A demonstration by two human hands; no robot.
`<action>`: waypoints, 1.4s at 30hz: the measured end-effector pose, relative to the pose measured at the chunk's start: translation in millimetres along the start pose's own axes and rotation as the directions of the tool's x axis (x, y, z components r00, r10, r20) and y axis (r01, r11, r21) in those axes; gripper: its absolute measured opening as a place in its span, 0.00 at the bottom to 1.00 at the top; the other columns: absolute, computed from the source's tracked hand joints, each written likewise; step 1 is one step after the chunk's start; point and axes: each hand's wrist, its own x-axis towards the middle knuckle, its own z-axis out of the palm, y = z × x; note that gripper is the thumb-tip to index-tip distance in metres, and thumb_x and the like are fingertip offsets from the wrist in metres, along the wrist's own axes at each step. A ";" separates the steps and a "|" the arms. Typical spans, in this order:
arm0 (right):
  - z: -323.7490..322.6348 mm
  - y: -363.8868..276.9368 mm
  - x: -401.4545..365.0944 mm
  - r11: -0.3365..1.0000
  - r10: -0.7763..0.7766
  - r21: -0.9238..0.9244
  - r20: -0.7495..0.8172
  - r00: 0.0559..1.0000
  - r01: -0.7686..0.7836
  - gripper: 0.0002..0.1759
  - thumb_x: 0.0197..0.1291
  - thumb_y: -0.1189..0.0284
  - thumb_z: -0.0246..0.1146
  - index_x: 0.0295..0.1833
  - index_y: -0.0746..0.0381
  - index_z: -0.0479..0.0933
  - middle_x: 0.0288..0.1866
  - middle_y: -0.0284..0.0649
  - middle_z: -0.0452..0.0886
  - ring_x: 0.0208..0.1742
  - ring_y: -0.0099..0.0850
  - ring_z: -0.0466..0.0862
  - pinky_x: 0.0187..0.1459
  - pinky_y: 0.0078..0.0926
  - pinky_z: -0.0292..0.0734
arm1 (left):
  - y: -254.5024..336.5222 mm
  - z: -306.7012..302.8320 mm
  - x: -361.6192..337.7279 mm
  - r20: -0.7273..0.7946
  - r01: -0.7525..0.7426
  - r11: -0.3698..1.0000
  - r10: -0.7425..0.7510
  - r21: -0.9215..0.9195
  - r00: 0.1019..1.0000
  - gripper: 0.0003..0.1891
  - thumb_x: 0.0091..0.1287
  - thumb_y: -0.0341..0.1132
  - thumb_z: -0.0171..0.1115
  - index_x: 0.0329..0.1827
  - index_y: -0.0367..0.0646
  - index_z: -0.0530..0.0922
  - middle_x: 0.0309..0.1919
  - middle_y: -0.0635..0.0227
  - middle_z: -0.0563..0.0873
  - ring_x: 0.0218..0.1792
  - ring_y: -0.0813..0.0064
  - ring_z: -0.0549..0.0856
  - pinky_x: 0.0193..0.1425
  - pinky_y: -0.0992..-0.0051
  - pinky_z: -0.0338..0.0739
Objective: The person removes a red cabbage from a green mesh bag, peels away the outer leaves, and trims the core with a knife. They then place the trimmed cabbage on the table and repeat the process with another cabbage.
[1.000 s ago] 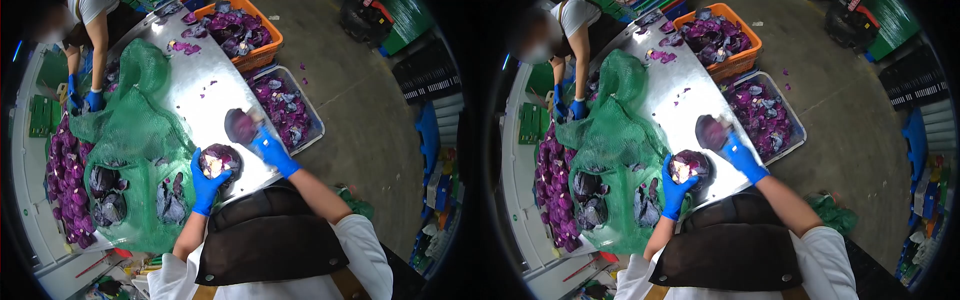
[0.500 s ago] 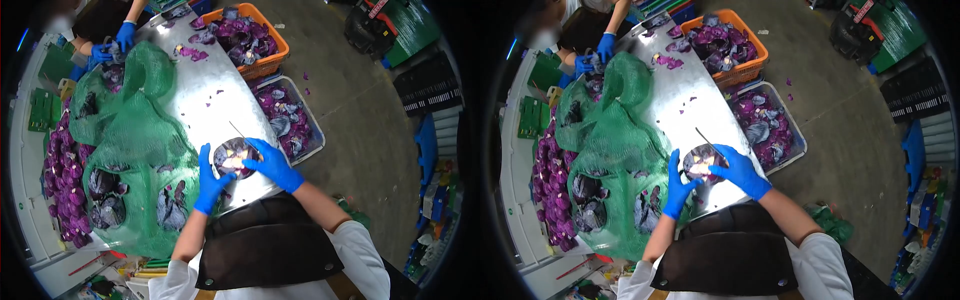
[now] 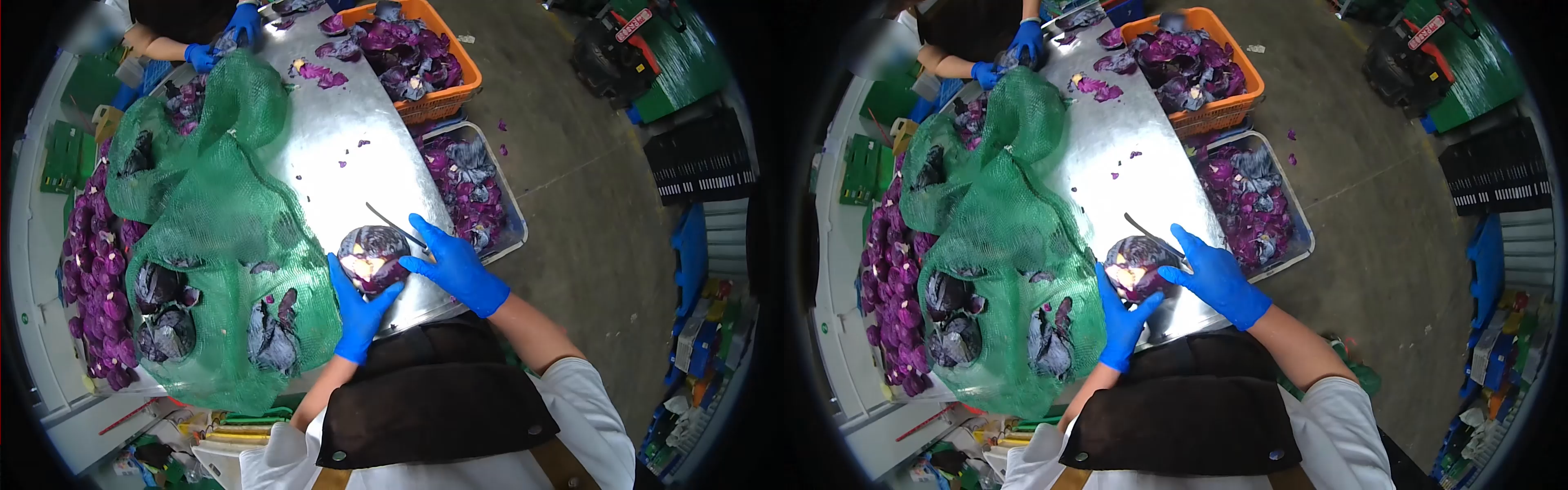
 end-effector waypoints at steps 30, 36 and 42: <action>32.8 42.0 80.7 0.937 0.055 0.350 -0.110 0.992 -0.014 0.21 0.63 0.58 0.69 0.37 0.68 0.78 0.31 0.48 0.81 0.31 0.30 0.77 0.37 0.33 0.74 | -9.6 -18.5 38.1 0.128 -0.212 0.977 0.212 -0.011 0.969 0.64 0.42 0.38 0.86 0.80 0.33 0.50 0.75 0.50 0.61 0.74 0.57 0.65 0.80 0.64 0.58; 25.4 51.8 71.2 0.947 0.154 0.311 -0.216 0.964 -0.081 0.16 0.59 0.63 0.70 0.36 0.67 0.79 0.28 0.50 0.81 0.26 0.34 0.77 0.34 0.38 0.75 | -6.1 -22.0 40.4 0.237 -0.301 0.954 0.293 -0.004 0.926 0.64 0.42 0.40 0.87 0.80 0.34 0.51 0.76 0.51 0.60 0.77 0.58 0.62 0.81 0.64 0.56; -26.4 116.1 45.2 0.888 0.317 -0.125 -0.530 0.787 -0.442 0.20 0.61 0.57 0.68 0.45 0.64 0.81 0.34 0.53 0.85 0.38 0.53 0.86 0.40 0.47 0.81 | -5.5 -32.8 48.1 0.282 -0.297 0.955 0.280 0.016 0.918 0.65 0.40 0.39 0.87 0.80 0.35 0.52 0.76 0.54 0.61 0.76 0.60 0.63 0.81 0.64 0.55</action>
